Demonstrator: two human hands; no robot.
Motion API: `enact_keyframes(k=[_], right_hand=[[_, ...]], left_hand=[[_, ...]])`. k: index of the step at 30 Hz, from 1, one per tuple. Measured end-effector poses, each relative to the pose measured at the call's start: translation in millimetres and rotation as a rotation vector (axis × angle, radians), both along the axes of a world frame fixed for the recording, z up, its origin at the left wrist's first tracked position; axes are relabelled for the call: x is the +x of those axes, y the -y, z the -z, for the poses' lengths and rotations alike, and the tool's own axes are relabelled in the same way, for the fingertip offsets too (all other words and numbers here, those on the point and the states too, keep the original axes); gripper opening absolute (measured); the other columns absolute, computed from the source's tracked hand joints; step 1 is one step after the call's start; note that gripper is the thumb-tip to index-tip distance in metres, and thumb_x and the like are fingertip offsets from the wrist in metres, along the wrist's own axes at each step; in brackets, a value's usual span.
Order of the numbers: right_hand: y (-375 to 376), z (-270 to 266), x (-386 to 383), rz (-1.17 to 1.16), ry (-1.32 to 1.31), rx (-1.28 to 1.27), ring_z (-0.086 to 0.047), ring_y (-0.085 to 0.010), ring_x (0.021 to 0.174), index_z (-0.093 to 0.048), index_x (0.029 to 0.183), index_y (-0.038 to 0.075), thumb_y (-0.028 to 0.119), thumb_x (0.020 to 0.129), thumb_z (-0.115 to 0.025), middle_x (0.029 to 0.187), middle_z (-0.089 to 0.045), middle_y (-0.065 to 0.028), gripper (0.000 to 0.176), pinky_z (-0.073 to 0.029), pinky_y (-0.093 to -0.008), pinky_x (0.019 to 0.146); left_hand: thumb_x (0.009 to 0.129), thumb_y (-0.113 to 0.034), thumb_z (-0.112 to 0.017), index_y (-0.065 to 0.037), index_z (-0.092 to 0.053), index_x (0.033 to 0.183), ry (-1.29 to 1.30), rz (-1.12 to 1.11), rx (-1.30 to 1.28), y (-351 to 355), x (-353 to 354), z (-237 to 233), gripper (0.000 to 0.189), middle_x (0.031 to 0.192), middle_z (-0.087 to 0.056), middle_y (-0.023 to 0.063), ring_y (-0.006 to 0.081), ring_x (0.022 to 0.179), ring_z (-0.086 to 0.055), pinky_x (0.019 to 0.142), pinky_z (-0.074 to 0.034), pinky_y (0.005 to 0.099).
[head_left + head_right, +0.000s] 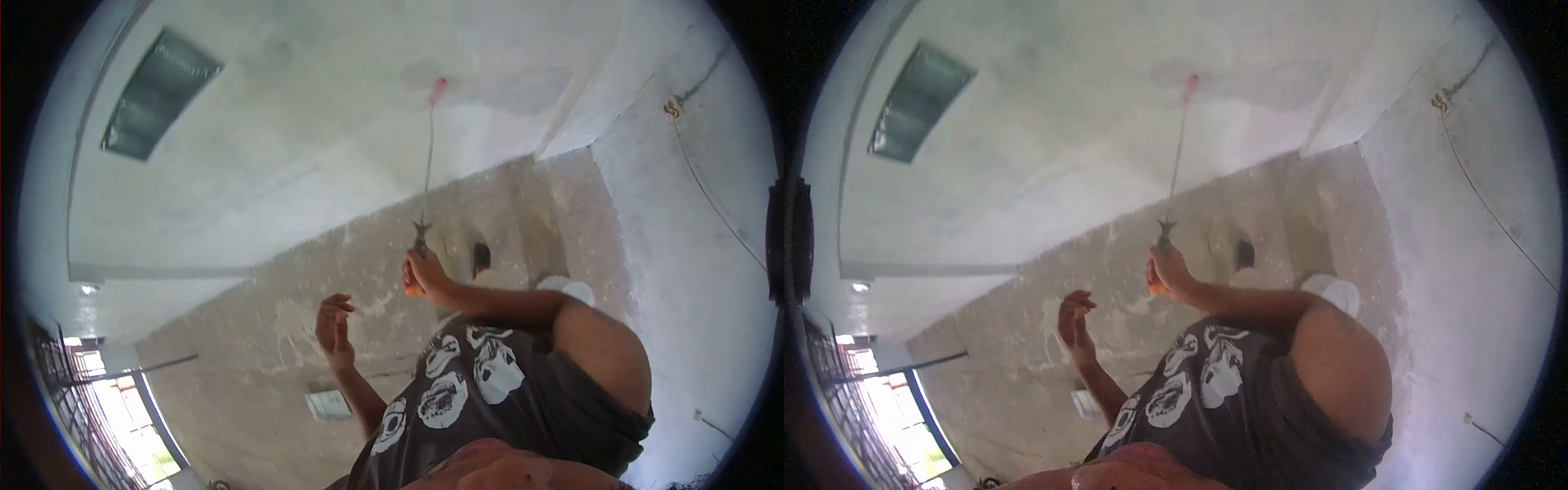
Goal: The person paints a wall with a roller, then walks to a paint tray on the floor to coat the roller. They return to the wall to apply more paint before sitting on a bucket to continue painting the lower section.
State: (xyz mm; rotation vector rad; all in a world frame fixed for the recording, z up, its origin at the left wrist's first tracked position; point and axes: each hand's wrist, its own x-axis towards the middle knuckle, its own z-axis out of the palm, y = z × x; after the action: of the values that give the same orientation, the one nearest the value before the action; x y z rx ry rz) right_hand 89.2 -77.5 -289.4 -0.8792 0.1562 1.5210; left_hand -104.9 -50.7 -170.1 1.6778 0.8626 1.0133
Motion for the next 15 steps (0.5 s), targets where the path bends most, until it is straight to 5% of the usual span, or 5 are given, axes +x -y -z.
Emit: enact_keyframes(k=[6, 9, 15], right_hand=[[20, -14, -121, -0.178, 0.21, 0.072, -0.046, -0.0137, 0.049, -0.039, 0.086, 0.009, 0.019, 0.092, -0.052, 0.064, -0.045, -0.0018, 0.017, -0.043, -0.034, 0.046], [38, 25, -185, -0.386, 0.305, 0.098, -0.047, -0.0142, 0.045, -0.042, 0.084, 0.009, 0.022, 0.094, -0.054, 0.061, -0.047, -0.0019, 0.02, -0.043, -0.0335, 0.045], [22, 98, -244, -0.851, 1.044, 0.378, -0.051, -0.0147, 0.039, -0.052, 0.086, 0.002, 0.025, 0.09, -0.063, 0.054, -0.051, -0.0037, 0.026, -0.039, -0.0321, 0.037]], left_hand=[[0.096, -0.026, -0.054, -0.002, -0.056, 0.091, 0.01, -0.263, 0.029, 71, -145, 7, 0.024, 0.108, -0.06, 0.0139, 0.0177, 0.088, -0.055, 0.086, -0.041, 0.0323], [0.097, -0.026, -0.053, -0.002, -0.056, 0.091, -0.059, -0.447, 0.018, 113, -207, 13, 0.025, 0.109, -0.06, 0.0124, 0.0172, 0.093, -0.054, 0.087, -0.04, 0.0298], [0.099, -0.026, -0.051, -0.003, -0.059, 0.092, 0.019, -0.812, -0.108, 202, -285, 26, 0.025, 0.109, -0.062, 0.0083, 0.013, 0.088, -0.053, 0.081, -0.04, 0.027]])
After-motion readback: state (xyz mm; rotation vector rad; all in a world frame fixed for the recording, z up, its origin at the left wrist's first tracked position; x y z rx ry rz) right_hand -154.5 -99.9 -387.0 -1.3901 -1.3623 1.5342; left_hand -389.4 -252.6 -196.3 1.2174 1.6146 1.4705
